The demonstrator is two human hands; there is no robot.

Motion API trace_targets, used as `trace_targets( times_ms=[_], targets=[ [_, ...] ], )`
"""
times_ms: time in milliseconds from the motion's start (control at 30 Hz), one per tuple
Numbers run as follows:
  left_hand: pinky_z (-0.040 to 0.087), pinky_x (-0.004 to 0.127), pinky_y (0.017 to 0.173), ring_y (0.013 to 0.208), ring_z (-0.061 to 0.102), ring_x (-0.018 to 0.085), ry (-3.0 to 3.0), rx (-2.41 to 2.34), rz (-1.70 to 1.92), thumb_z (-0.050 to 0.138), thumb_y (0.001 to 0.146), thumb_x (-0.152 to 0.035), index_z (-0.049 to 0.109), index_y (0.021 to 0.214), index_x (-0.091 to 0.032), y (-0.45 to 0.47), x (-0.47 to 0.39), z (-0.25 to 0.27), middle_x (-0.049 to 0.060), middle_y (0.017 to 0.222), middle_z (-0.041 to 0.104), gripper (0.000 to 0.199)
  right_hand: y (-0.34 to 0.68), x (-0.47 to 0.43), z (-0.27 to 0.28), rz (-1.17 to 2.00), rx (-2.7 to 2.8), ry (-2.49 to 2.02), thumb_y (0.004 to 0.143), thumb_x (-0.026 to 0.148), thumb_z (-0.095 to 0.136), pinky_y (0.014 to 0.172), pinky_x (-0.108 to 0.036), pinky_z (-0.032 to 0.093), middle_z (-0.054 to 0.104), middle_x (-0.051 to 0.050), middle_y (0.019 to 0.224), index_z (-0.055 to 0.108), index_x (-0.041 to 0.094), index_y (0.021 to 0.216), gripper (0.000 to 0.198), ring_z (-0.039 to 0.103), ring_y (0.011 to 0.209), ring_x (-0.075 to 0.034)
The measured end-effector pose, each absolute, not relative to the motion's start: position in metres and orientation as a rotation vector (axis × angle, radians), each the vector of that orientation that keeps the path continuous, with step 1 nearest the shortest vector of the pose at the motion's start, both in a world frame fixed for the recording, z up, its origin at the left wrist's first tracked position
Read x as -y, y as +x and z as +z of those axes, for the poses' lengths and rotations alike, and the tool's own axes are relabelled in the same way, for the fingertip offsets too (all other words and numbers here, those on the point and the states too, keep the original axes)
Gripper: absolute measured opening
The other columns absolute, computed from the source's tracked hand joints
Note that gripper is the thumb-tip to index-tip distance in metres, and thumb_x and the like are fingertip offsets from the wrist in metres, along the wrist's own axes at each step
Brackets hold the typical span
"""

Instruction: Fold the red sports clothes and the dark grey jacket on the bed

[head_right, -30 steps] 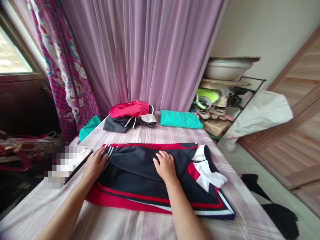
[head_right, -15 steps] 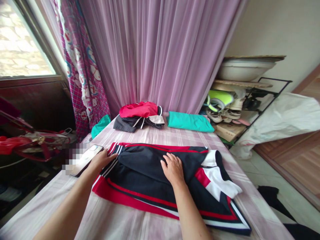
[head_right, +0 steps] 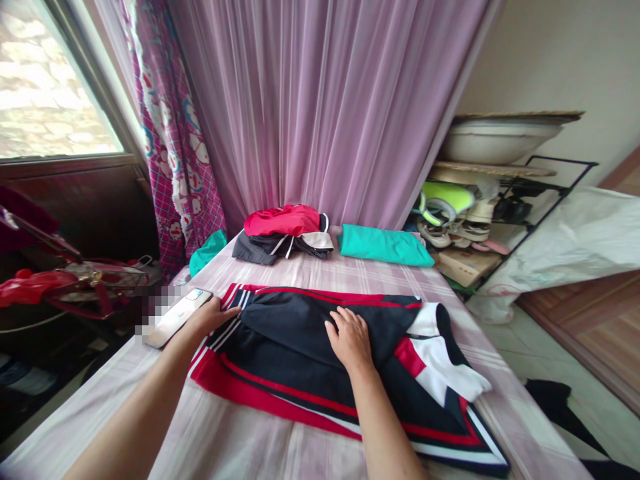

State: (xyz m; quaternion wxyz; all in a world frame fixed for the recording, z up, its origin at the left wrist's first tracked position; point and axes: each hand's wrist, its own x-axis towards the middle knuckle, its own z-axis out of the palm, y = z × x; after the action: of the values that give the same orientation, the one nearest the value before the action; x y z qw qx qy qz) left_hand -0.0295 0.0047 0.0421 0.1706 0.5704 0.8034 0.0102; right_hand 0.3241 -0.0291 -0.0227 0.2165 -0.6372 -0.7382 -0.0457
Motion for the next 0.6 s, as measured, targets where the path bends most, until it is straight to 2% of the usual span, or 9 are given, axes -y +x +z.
trace_targets(
  times_ms=[133,267,467,600],
  targets=[
    [0.050,0.034,0.080,0.110,0.066,0.033,1.619,-2.300,0.047,0.051,0.075,-0.075,0.058,0.117,-0.014,-0.0289,-0.0044,0.0406,0.022,0.122,0.067,0.075,0.3241,0.0289,-0.0229,-0.134,2.043,-1.760,0.093,0.030,0.051,0.104,-0.044,0.042,0.068,-0.010,0.128,0.072,0.022,0.114,0.031,0.060,0.121,-0.026],
    [0.050,0.036,0.078,0.106,0.067,0.034,1.639,-2.338,0.062,0.048,0.075,-0.076,0.061,0.111,-0.016,-0.0285,-0.0035,0.0384,0.020,0.115,0.070,0.071,0.3235,0.0289,-0.0232,-0.129,2.036,-1.750,0.093,0.029,0.051,0.104,-0.044,0.042,0.068,-0.011,0.127,0.072,0.021,0.114,0.031,0.060,0.121,-0.026],
    [0.048,0.031,0.065,0.089,0.071,0.030,1.620,-2.224,0.161,0.053,0.072,-0.075,0.062,0.095,-0.019,-0.0341,-0.0042,0.0409,0.010,0.085,0.074,0.061,0.3254,0.0253,-0.0251,-0.116,1.989,-1.692,0.092,0.029,0.050,0.102,-0.045,0.045,0.069,-0.012,0.124,0.074,0.019,0.111,0.031,0.063,0.117,-0.026],
    [0.048,0.029,0.066,0.092,0.070,0.029,1.539,-2.177,0.250,0.064,0.070,-0.062,0.061,0.095,-0.017,-0.0366,-0.0052,0.0461,0.011,0.095,0.075,0.051,0.3303,0.0270,-0.0203,-0.119,1.916,-1.528,0.092,0.029,0.046,0.100,-0.040,0.049,0.071,-0.011,0.120,0.075,0.019,0.107,0.034,0.066,0.111,-0.023]
  ],
)
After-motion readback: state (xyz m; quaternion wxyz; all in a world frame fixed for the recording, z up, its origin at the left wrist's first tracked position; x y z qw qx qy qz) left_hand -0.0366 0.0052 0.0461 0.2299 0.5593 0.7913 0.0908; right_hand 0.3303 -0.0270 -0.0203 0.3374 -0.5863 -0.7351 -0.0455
